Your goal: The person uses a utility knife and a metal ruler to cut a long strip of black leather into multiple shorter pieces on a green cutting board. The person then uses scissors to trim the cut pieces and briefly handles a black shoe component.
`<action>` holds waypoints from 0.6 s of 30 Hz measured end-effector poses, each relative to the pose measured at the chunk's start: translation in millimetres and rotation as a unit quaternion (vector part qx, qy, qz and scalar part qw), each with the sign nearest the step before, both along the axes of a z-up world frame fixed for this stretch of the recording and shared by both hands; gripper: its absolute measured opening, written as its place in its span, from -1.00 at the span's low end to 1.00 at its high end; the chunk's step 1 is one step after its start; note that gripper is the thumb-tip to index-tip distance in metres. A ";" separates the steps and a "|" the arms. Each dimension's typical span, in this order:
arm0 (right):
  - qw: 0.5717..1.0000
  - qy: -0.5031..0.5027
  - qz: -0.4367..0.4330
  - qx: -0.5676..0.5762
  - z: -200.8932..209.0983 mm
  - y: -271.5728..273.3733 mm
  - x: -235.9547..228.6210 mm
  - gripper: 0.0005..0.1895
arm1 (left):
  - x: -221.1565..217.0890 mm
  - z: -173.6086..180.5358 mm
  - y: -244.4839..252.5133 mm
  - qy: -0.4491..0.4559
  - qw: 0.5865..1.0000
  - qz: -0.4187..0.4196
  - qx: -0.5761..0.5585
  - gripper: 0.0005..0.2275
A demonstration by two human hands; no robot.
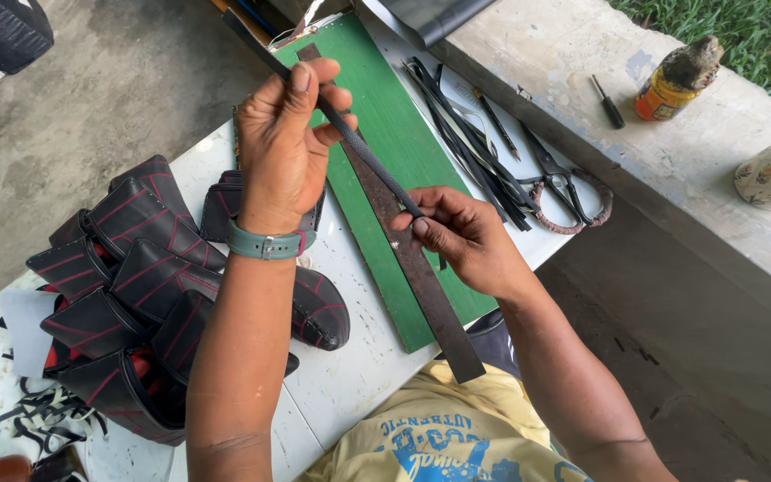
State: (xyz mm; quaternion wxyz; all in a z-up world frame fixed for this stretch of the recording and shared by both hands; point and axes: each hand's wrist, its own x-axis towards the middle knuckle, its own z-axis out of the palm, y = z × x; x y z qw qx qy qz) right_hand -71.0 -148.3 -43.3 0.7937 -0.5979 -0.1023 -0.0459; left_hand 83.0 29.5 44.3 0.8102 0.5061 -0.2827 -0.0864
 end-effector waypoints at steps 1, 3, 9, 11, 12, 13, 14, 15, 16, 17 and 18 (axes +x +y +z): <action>1.000 -0.007 0.002 -0.001 -1.3 0.4 -0.9 -0.68 | 0.3 0.3 2.5 -0.003 1.000 0.000 0.008 -0.76; 1.000 -0.015 0.000 0.002 -5.0 1.4 -1.5 -0.72 | 0.4 -0.6 5.4 -0.005 1.000 0.001 0.016 -0.75; 0.995 0.016 -0.088 -0.042 -21.0 12.1 2.1 -0.81 | -3.3 -6.4 6.4 -0.007 1.000 -0.008 0.030 -0.76; 0.991 0.055 -0.117 -0.045 -24.6 15.3 4.1 -0.78 | -5.7 -9.8 4.6 -0.001 0.999 -0.003 0.039 -0.77; 0.990 0.053 -0.118 -0.054 -25.3 15.2 4.8 -0.77 | -6.9 -11.3 3.9 -0.003 0.999 0.000 0.045 -0.77; 0.990 0.050 -0.119 -0.064 -25.5 14.1 5.1 -0.76 | -8.0 -12.4 2.9 -0.006 0.999 0.003 0.051 -0.77; 0.989 0.047 -0.120 -0.073 -25.5 12.8 4.7 -0.75 | -9.0 -13.0 2.3 -0.009 0.998 0.006 0.057 -0.77; 0.993 0.032 -0.102 -0.052 -25.1 10.6 4.2 -0.76 | -9.4 -13.3 1.4 -0.008 0.998 0.016 0.059 -0.77; 0.996 0.017 -0.083 -0.030 -24.7 7.7 2.5 -0.76 | -9.7 -13.1 0.7 -0.008 0.998 0.026 0.061 -0.76; 0.998 0.003 -0.064 -0.009 -24.5 5.1 0.9 -0.74 | -10.0 -13.2 0.3 -0.007 0.997 0.036 0.062 -0.76; 0.999 0.012 -0.048 0.013 -24.5 2.9 -0.4 -0.73 | -10.0 -13.1 0.3 -0.006 0.997 0.040 0.066 -0.76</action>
